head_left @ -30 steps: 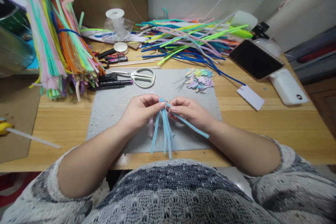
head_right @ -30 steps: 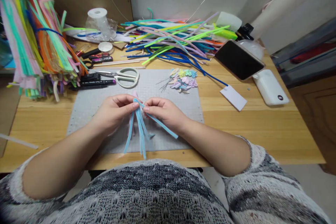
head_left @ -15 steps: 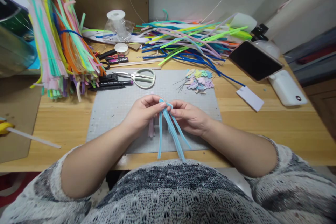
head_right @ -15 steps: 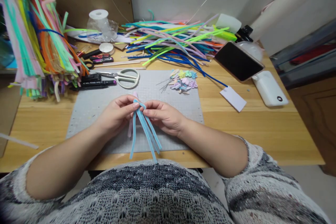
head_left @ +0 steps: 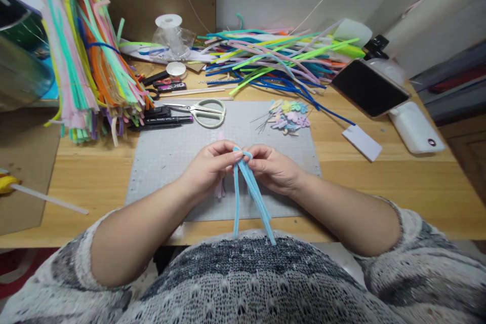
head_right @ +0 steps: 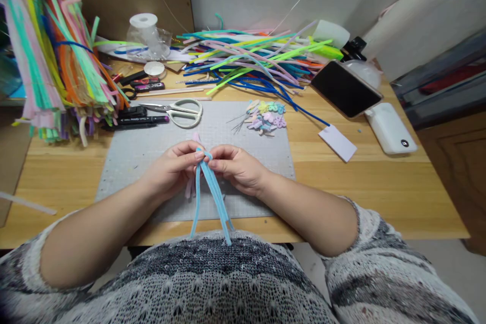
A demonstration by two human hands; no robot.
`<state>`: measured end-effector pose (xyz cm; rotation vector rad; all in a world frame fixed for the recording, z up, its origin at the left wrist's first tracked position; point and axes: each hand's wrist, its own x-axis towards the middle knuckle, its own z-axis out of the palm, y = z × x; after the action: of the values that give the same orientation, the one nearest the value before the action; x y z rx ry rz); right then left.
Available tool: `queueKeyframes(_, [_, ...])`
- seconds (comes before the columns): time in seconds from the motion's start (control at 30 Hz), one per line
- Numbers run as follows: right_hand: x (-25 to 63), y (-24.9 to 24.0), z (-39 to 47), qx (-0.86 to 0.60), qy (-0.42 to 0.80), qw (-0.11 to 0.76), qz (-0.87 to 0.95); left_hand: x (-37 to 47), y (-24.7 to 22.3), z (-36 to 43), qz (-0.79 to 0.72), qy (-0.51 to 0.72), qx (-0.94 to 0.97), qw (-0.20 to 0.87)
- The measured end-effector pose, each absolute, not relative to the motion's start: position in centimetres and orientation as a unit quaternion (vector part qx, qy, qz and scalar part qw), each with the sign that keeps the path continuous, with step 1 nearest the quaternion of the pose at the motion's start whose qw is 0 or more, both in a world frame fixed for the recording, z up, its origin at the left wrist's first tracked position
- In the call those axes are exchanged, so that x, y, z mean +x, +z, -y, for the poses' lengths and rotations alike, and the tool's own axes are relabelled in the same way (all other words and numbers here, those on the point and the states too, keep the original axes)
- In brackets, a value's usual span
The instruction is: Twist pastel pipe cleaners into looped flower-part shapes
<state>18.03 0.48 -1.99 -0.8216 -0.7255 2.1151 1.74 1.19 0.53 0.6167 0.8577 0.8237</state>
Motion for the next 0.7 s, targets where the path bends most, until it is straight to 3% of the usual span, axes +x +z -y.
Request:
queueKeyframes(0.3, [18.07,-1.58,-0.57,-0.309,0.825,0.375,0.289,1.51,0.5,-1.35,-0.403,0.392,0.301,0.77])
queueKeyframes(0.5, [18.02,-1.23,-0.56,-0.306,0.848,0.326,0.284,1.1,0.23,-1.74,-0.411,0.434,0.333,0.729])
queueKeyframes(0.7, [17.76,-1.24,-0.41,-0.343,0.828,0.346,0.277,1.39,0.09,-1.19,-0.403,0.407,0.369,0.732])
